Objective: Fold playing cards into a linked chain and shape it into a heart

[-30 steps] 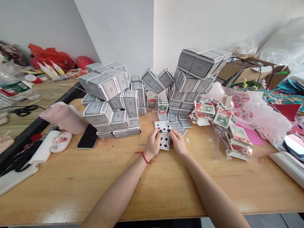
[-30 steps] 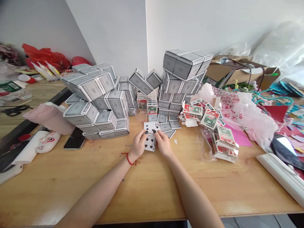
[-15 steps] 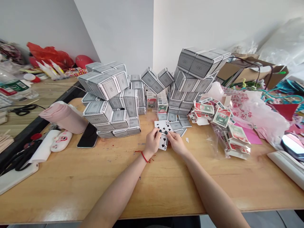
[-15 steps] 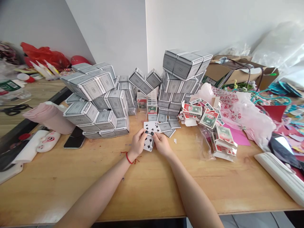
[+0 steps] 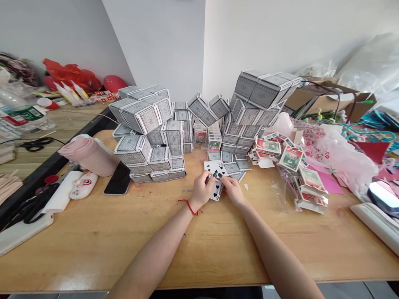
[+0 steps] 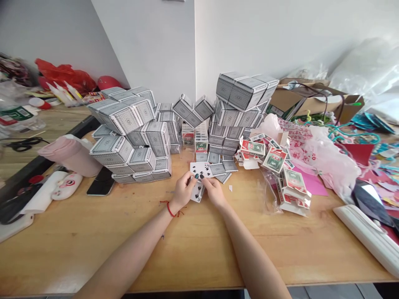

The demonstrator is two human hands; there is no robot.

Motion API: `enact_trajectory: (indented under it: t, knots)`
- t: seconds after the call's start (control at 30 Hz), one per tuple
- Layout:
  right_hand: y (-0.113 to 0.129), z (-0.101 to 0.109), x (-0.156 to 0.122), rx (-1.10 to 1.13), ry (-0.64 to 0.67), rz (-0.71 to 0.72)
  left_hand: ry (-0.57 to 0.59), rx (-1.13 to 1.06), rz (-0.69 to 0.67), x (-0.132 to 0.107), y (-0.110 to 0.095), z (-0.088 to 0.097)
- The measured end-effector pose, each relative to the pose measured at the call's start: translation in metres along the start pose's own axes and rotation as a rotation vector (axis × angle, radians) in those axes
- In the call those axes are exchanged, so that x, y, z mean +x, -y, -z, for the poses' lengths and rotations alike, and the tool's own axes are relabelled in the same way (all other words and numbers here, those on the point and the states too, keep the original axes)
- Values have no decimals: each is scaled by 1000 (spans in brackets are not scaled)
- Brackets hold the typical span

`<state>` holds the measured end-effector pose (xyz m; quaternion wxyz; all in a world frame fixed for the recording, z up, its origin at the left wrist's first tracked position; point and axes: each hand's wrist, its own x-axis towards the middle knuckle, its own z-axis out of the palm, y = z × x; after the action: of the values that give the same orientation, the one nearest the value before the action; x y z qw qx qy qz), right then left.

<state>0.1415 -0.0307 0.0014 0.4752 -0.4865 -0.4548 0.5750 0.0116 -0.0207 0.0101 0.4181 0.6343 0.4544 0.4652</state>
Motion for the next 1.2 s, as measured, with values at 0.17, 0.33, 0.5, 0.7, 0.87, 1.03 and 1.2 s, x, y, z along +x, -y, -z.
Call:
enact_trajectory:
  t: [0.17, 0.33, 0.5, 0.7, 0.87, 1.03, 1.2]
  knots:
    - [7, 1, -3, 167, 183, -252, 9, -14, -25, -2, -1, 1]
    - [7, 1, -4, 185, 280, -288, 21, 10, -14, -3, 1, 2]
    - [-2, 5, -1, -4, 249, -209, 21, 80, -24, -1, 3, 2]
    - [0, 10, -1, -198, 288, -104, 33, 122, -8, 1, 7, 2]
    - [-1, 9, -2, -289, 249, -54, 59, 121, 14, 6, 8, 5]
    - [-2, 7, 0, -283, 218, -34, 80, 141, -25, 9, 7, 11]
    - [0, 8, 0, -251, 244, -28, 73, 199, -65, 7, 7, 9]
